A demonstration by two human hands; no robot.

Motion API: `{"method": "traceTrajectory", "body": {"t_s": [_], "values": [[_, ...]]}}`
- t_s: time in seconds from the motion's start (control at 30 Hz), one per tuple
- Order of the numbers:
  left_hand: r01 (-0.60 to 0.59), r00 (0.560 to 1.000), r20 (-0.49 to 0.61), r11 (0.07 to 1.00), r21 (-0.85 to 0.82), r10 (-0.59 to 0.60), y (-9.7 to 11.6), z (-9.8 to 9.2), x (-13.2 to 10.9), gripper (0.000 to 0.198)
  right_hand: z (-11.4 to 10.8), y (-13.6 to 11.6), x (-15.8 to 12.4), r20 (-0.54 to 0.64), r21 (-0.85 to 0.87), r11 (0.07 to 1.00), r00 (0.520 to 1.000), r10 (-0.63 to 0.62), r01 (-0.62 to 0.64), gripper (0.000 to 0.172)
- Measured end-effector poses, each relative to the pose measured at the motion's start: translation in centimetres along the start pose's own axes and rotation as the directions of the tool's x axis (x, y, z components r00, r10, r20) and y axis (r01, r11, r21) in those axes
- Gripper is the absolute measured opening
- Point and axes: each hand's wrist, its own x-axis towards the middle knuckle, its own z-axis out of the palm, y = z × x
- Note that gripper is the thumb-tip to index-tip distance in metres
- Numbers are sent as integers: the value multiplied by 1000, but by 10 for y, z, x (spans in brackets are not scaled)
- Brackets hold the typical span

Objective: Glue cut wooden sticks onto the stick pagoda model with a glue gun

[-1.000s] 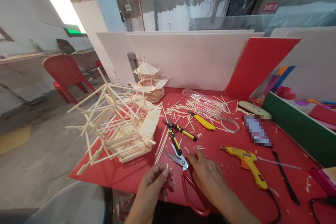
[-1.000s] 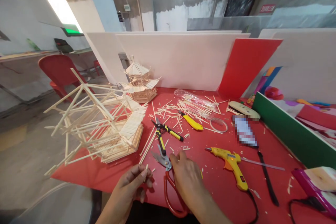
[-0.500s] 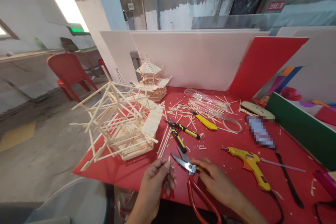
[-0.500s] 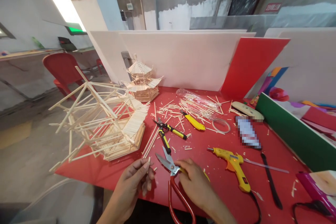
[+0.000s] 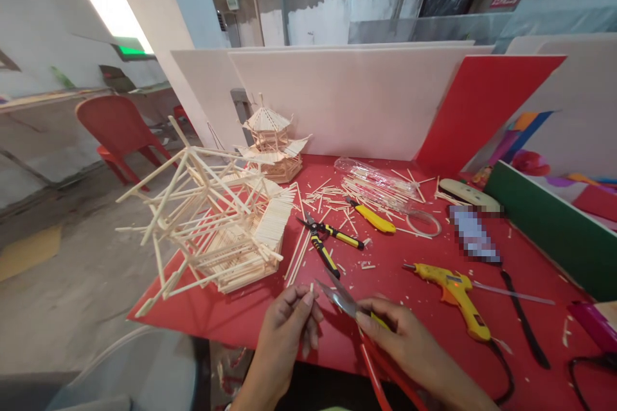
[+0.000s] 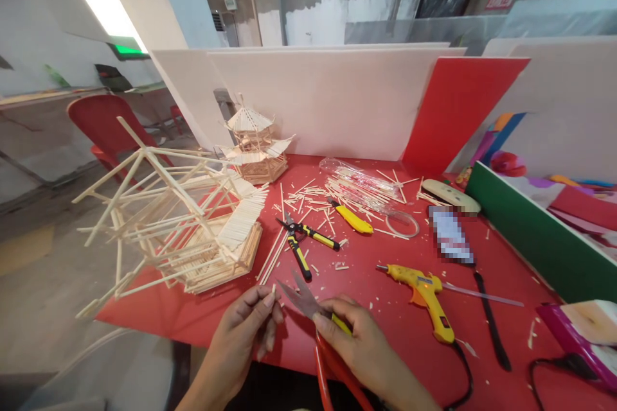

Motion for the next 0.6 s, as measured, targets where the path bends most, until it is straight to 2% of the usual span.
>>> {"method": "traceTrajectory", "body": {"t_s": [0.1, 0.3, 0.47, 0.53, 0.6], "values": [[-18, 1000, 3, 1000, 11, 18, 1, 1, -1, 36, 1, -4, 6, -15, -123, 989, 997, -80, 78, 28], [-37, 999, 15, 999, 26, 37, -1, -2, 2, 35, 0, -4, 10, 9, -194, 977, 996, -90, 90, 24], [-42, 993, -114, 999, -36, 37, -3, -5, 9, 37, 2, 9, 16, -150, -441, 897, 982, -115, 37, 30], [-38, 989, -147, 997, -69, 28, -4, -4, 11, 38, 3, 16, 23, -248, -573, 819, 954, -166, -6, 32], [-35, 991, -134, 997, -74, 25, -6, -2, 12, 37, 4, 23, 35, -338, -668, 741, 916, -218, -70, 35]]}}
